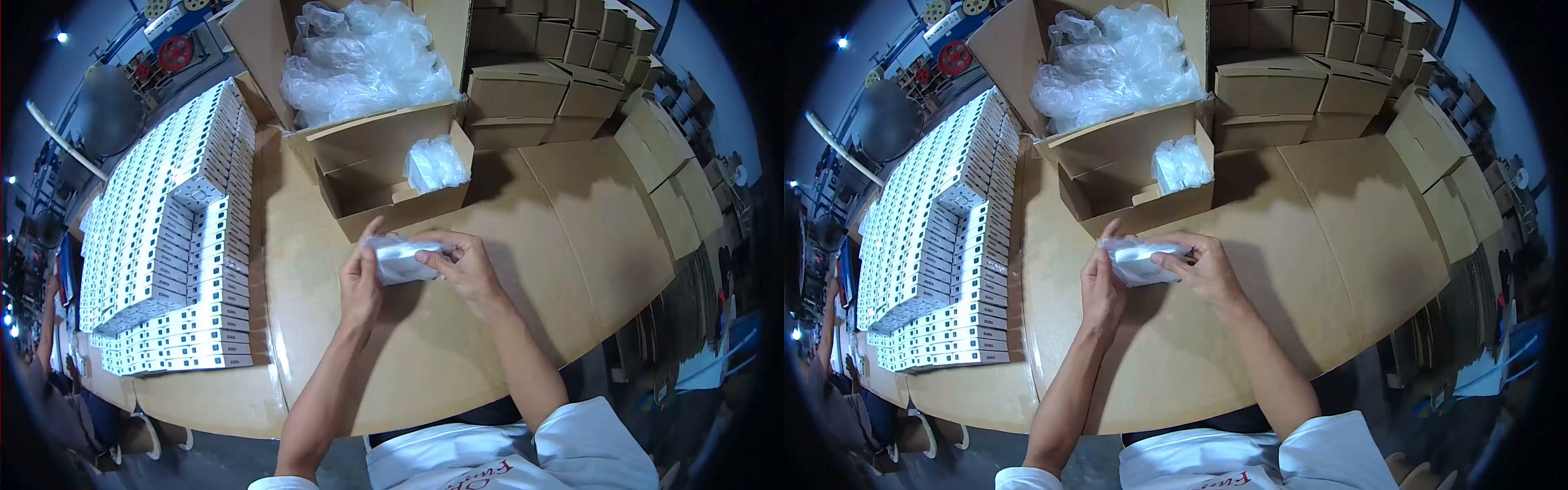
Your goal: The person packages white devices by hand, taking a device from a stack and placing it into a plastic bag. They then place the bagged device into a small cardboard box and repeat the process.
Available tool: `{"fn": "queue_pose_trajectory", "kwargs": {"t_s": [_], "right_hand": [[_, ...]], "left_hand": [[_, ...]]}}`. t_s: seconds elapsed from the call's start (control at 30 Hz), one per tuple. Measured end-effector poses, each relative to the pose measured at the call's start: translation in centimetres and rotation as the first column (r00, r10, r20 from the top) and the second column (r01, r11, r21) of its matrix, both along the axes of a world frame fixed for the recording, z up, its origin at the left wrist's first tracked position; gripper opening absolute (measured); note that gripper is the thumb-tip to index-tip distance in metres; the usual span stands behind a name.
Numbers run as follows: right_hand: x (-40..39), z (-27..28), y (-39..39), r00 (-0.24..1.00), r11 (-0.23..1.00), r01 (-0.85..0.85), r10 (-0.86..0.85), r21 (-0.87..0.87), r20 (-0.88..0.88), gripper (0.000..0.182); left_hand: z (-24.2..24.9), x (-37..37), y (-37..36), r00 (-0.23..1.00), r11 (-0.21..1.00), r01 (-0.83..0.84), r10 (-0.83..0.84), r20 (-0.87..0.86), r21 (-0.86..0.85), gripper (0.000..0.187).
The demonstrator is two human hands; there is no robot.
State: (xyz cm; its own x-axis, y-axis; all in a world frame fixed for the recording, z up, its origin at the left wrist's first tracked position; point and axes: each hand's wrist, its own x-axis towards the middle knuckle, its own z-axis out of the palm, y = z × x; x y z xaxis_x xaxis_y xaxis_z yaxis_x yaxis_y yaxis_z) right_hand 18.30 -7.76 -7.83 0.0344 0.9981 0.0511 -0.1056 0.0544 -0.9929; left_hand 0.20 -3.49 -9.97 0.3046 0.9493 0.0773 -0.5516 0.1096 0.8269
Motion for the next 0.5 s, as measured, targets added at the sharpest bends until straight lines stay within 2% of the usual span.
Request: {"fn": "queue_pose_trajectory", "kwargs": {"t_s": [0.07,0.1,0.13,0.2,0.23,0.27,0.37,0.47,0.5], "right_hand": [[0.2,0.5,-0.2,1.000,0.999,-0.001,0.001,-0.035,0.001,0.018],[0.4,0.5,-0.3,1.000,1.000,-0.019,0.019,-0.019,0.010,0.018],[0.7,0.4,-0.3,0.999,0.999,-0.037,0.037,-0.004,0.018,0.018],[1.0,0.5,-0.3,0.998,0.999,-0.054,0.054,-0.003,0.033,0.019],[1.1,0.7,-0.3,0.998,0.998,-0.052,0.053,-0.020,0.039,0.019],[1.1,0.8,-0.4,0.998,0.998,-0.049,0.051,-0.035,0.046,0.019],[1.1,0.1,-0.1,0.996,0.997,0.000,0.007,-0.075,0.091,0.020],[0.0,0.7,0.0,0.988,0.961,0.104,-0.071,0.256,-0.134,0.025],[0.3,1.1,-0.1,0.997,0.947,0.038,-0.017,0.319,-0.069,0.026]], "left_hand": [[0.6,-0.6,-0.3,0.961,0.992,0.045,-0.010,-0.277,0.120,0.030],[0.8,-0.9,-0.4,0.913,0.982,0.078,0.000,-0.407,0.174,0.026],[0.4,-1.0,0.1,0.926,0.982,0.080,-0.009,-0.378,0.173,0.014],[0.8,-1.3,0.4,0.936,0.970,0.083,0.003,-0.352,0.229,0.007],[1.2,-1.5,0.5,0.941,0.963,0.085,0.007,-0.339,0.256,0.008],[1.5,-1.7,0.7,0.946,0.964,0.076,0.011,-0.325,0.255,0.022],[1.6,-2.1,0.8,0.909,0.977,0.051,0.040,-0.414,0.207,0.024],[1.4,-2.0,0.8,0.889,0.989,-0.027,0.091,-0.448,0.148,0.025],[1.4,-2.0,0.7,0.888,0.990,-0.031,0.091,-0.451,0.138,0.025]]}}
